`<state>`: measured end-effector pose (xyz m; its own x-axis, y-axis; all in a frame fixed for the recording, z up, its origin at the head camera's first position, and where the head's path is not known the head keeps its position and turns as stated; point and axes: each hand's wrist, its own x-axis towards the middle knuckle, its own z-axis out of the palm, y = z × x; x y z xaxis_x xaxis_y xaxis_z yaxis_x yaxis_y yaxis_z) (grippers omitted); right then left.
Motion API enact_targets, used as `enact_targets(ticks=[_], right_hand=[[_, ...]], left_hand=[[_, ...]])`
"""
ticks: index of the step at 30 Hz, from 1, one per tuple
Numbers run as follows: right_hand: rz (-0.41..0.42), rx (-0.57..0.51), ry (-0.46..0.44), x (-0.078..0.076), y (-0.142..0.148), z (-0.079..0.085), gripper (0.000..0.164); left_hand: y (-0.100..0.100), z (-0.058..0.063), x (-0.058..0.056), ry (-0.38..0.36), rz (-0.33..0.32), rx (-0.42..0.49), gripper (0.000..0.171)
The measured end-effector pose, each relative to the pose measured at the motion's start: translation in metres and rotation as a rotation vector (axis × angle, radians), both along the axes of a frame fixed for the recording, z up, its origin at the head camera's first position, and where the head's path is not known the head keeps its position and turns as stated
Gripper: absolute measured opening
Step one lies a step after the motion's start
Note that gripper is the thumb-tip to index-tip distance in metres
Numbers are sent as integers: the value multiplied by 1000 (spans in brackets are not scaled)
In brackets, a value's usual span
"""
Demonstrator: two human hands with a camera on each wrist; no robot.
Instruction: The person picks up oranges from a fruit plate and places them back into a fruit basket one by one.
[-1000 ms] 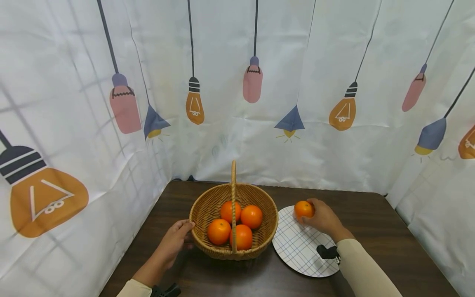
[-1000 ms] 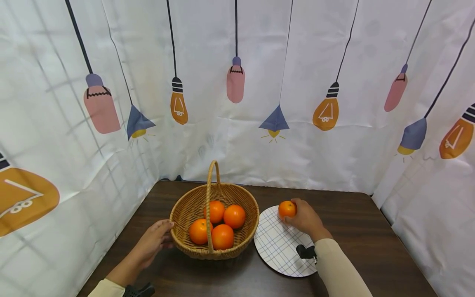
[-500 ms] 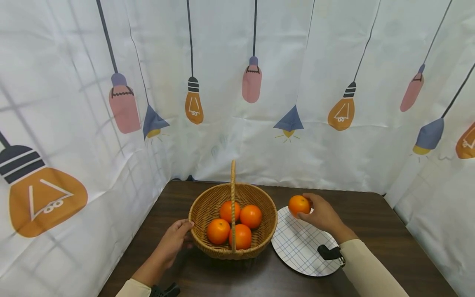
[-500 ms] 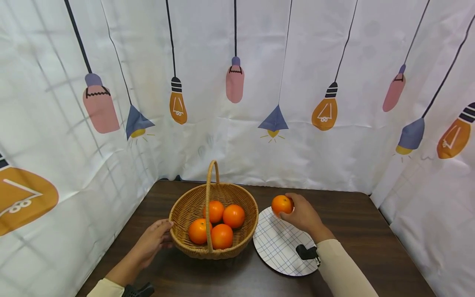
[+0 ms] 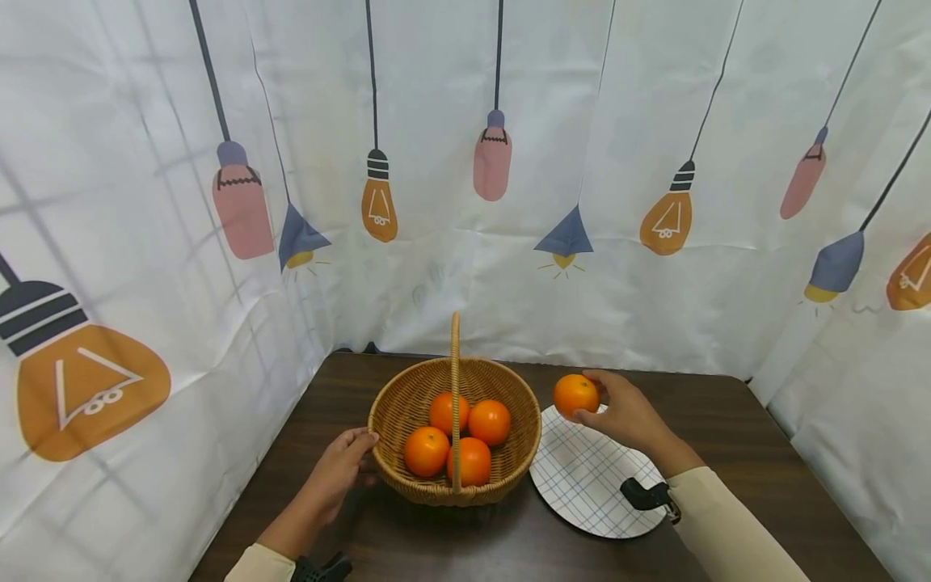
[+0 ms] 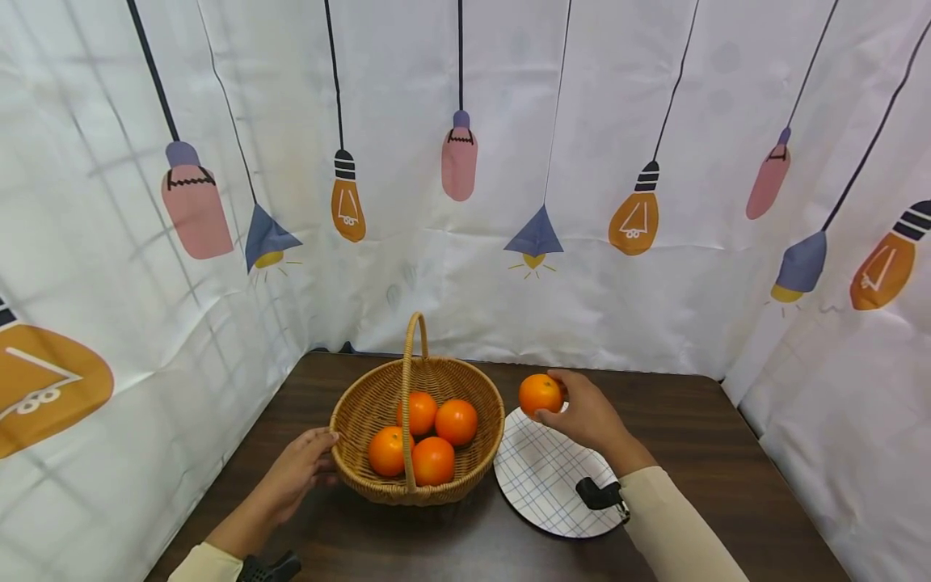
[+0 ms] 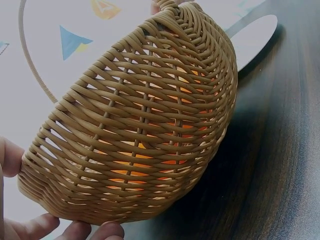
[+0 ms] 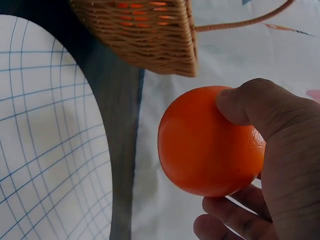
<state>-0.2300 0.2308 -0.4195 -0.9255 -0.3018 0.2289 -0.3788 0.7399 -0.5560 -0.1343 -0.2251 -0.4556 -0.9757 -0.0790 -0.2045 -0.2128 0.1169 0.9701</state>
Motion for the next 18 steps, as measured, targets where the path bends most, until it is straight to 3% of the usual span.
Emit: enact_targets(ticks=[18], right_hand=[[84,-30,50,15,-35,22,79]], left_hand=[[0,-1,0,7,6,-5,52]])
